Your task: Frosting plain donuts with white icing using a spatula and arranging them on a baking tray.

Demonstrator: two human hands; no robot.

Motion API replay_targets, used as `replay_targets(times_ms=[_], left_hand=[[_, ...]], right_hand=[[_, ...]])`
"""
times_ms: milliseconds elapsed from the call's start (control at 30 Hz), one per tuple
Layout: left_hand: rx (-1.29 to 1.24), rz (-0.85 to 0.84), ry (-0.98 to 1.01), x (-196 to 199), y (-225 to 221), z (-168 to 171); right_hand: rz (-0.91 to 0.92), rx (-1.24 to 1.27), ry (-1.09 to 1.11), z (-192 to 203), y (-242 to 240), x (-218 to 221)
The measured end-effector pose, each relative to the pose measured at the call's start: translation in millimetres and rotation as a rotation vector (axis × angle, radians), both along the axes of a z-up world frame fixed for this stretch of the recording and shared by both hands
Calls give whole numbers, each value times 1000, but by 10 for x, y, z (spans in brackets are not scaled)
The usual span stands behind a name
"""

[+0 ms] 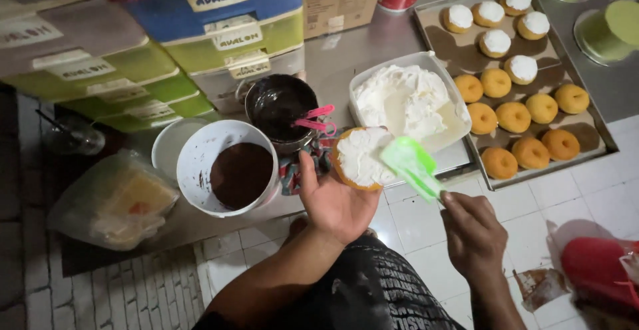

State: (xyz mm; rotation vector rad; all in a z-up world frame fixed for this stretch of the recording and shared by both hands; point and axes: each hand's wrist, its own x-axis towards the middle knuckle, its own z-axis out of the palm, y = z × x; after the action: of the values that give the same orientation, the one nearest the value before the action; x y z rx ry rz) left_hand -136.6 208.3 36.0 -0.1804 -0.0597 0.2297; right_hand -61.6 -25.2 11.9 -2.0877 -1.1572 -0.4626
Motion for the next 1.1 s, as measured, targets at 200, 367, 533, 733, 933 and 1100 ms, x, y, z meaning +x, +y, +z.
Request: replay_targets(times_ms=[200,367,533,733,933,1100], left_hand=[[13,-72,10,-47,46,14],[-4,-79,4,-60,81,-27],[37,-65,56,-83,140,10],[197,-49,13,-81,205,-153],[349,16,90,-28,195,-201],[244,-42,111,-53,273,-249]], right_hand=[[-36,42,117,5,-75,45],[2,34,120,41,91,43],[88,78,150,61,8,84],[-144,-218,71,252,-73,156],[-12,-244,117,549,334,-72],[271,-143,151,665,367,-151]])
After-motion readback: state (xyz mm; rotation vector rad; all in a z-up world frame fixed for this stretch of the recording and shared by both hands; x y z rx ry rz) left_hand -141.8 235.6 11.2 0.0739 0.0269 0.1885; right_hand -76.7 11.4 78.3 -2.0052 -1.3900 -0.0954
